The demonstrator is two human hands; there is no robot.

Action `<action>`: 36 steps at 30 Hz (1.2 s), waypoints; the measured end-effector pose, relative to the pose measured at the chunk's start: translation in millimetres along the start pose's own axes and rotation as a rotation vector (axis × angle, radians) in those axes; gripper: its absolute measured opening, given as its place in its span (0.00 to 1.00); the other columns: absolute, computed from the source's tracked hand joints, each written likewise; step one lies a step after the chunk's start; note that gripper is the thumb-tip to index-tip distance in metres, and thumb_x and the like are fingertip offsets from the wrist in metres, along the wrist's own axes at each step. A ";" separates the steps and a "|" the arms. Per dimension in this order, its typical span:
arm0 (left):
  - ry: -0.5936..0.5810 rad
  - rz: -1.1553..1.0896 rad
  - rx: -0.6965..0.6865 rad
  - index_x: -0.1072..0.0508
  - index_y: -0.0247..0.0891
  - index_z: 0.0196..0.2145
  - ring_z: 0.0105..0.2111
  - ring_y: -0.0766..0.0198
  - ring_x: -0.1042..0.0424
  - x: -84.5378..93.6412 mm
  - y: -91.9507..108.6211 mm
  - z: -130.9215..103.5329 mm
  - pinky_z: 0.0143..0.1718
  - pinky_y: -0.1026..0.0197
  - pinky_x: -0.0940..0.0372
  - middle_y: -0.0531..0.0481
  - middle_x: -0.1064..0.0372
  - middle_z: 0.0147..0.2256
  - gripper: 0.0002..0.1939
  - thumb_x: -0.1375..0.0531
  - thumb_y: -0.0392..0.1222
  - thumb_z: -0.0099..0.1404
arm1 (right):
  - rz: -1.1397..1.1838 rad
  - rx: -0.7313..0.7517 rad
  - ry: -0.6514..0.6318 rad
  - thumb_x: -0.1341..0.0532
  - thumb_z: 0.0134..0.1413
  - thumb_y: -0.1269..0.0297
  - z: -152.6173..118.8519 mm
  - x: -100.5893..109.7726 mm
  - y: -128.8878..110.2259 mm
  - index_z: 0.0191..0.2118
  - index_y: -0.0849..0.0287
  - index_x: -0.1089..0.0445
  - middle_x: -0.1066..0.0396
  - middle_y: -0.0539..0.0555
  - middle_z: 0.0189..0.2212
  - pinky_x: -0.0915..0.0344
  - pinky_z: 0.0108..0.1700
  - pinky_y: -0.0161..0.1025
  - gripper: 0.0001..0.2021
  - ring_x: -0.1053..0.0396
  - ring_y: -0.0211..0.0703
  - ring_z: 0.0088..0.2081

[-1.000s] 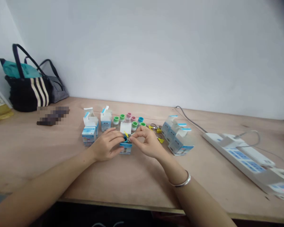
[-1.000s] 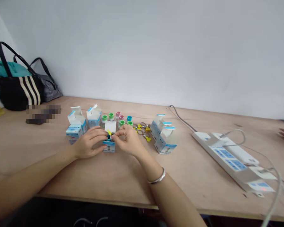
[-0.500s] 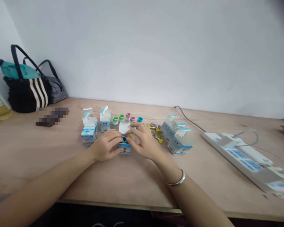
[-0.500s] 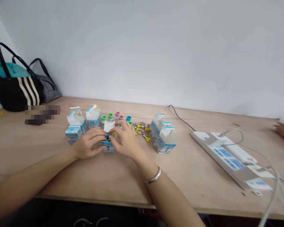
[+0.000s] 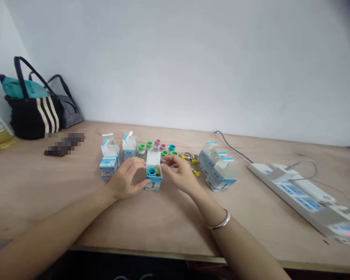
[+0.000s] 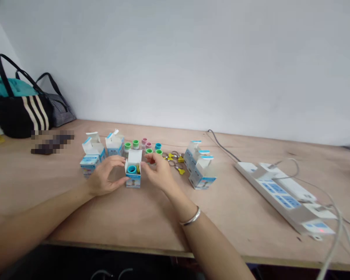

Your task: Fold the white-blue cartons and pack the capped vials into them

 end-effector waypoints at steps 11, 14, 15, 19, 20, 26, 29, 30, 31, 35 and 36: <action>-0.012 0.072 -0.022 0.30 0.40 0.36 0.50 0.55 0.36 -1.4 4.0 0.8 0.51 0.51 0.37 0.43 0.35 0.45 0.07 0.40 0.41 0.58 | 0.287 0.106 -0.127 0.36 0.48 0.61 -3.3 -10.5 -9.7 0.39 0.58 0.31 0.29 0.54 0.37 0.37 0.47 0.42 0.11 0.32 0.43 0.41; -0.035 0.015 0.034 0.32 0.39 0.35 0.50 0.57 0.35 -3.3 2.9 -0.3 0.50 0.53 0.36 0.42 0.39 0.48 0.06 0.41 0.41 0.59 | 0.231 0.152 -0.087 0.36 0.49 0.60 -4.2 -5.2 -15.3 0.35 0.58 0.31 0.30 0.54 0.34 0.36 0.44 0.41 0.09 0.32 0.42 0.38; -0.045 -0.013 0.053 0.34 0.39 0.35 0.49 0.57 0.35 -4.5 2.2 -0.8 0.50 0.53 0.36 0.42 0.39 0.49 0.06 0.41 0.41 0.60 | 0.214 0.163 -0.084 0.36 0.49 0.60 -4.4 -4.1 -16.6 0.34 0.58 0.31 0.30 0.53 0.33 0.36 0.44 0.41 0.08 0.32 0.42 0.37; -0.058 -0.097 0.105 0.39 0.39 0.38 0.49 0.58 0.34 -8.6 -0.9 -2.4 0.49 0.53 0.36 0.43 0.38 0.48 0.10 0.41 0.41 0.60 | 0.172 0.218 -0.112 0.36 0.49 0.61 -5.4 -2.6 -21.4 0.33 0.58 0.31 0.29 0.53 0.31 0.36 0.42 0.41 0.07 0.32 0.42 0.36; -0.061 -0.107 0.110 0.39 0.39 0.40 0.49 0.58 0.34 -9.5 -1.6 -2.5 0.49 0.53 0.36 0.43 0.37 0.47 0.12 0.41 0.41 0.60 | 0.164 0.232 -0.122 0.36 0.49 0.61 -5.7 -2.6 -22.5 0.32 0.58 0.31 0.29 0.53 0.31 0.36 0.41 0.41 0.07 0.32 0.42 0.35; -0.111 -0.134 0.093 0.41 0.40 0.48 0.49 0.58 0.34 -14.7 -3.2 -3.9 0.50 0.53 0.36 0.43 0.36 0.46 0.19 0.41 0.42 0.60 | 0.123 0.286 -0.156 0.37 0.50 0.63 -6.1 -2.5 -25.7 0.31 0.59 0.32 0.30 0.54 0.31 0.36 0.41 0.40 0.05 0.32 0.41 0.35; -0.145 -0.108 0.084 0.38 0.40 0.46 0.48 0.59 0.33 -16.3 -2.8 -5.0 0.50 0.54 0.35 0.44 0.36 0.46 0.15 0.42 0.41 0.61 | 0.090 0.335 -0.197 0.38 0.52 0.63 -6.7 -3.3 -26.8 0.30 0.59 0.31 0.31 0.54 0.32 0.36 0.41 0.39 0.05 0.33 0.40 0.36; -0.148 -0.098 0.081 0.37 0.40 0.44 0.48 0.59 0.33 -16.0 -2.3 -5.0 0.50 0.54 0.35 0.44 0.36 0.46 0.14 0.42 0.41 0.61 | 0.077 0.356 -0.217 0.38 0.52 0.63 -7.2 -3.8 -27.4 0.30 0.59 0.31 0.31 0.54 0.32 0.36 0.41 0.39 0.05 0.33 0.40 0.36; -0.148 -0.090 0.077 0.36 0.40 0.43 0.48 0.59 0.33 -15.5 -1.5 -4.5 0.50 0.54 0.36 0.44 0.36 0.46 0.12 0.42 0.41 0.61 | 0.065 0.376 -0.239 0.38 0.53 0.63 -7.7 -4.4 -28.0 0.29 0.59 0.30 0.32 0.55 0.33 0.36 0.41 0.39 0.06 0.33 0.40 0.36; -0.165 -0.057 0.044 0.36 0.39 0.40 0.53 0.56 0.37 -14.6 3.5 0.8 0.54 0.52 0.39 0.42 0.37 0.50 0.12 0.41 0.43 0.58 | 0.027 0.427 -0.306 0.39 0.53 0.60 -9.7 -7.0 -29.1 0.30 0.58 0.31 0.34 0.55 0.35 0.35 0.41 0.39 0.07 0.34 0.40 0.37; -0.182 -0.048 0.043 0.36 0.39 0.39 0.54 0.55 0.38 -15.6 4.3 2.4 0.55 0.50 0.40 0.42 0.37 0.51 0.13 0.40 0.43 0.58 | 0.025 0.437 -0.314 0.39 0.53 0.59 -10.0 -7.8 -29.1 0.32 0.58 0.31 0.34 0.56 0.36 0.35 0.42 0.40 0.07 0.34 0.41 0.38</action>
Point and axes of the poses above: each hand's wrist, its own z-axis towards the middle knuckle, its own x-axis out of the back of the hand, y = z × x, the point moved 5 cm from there along z, towards the middle knuckle
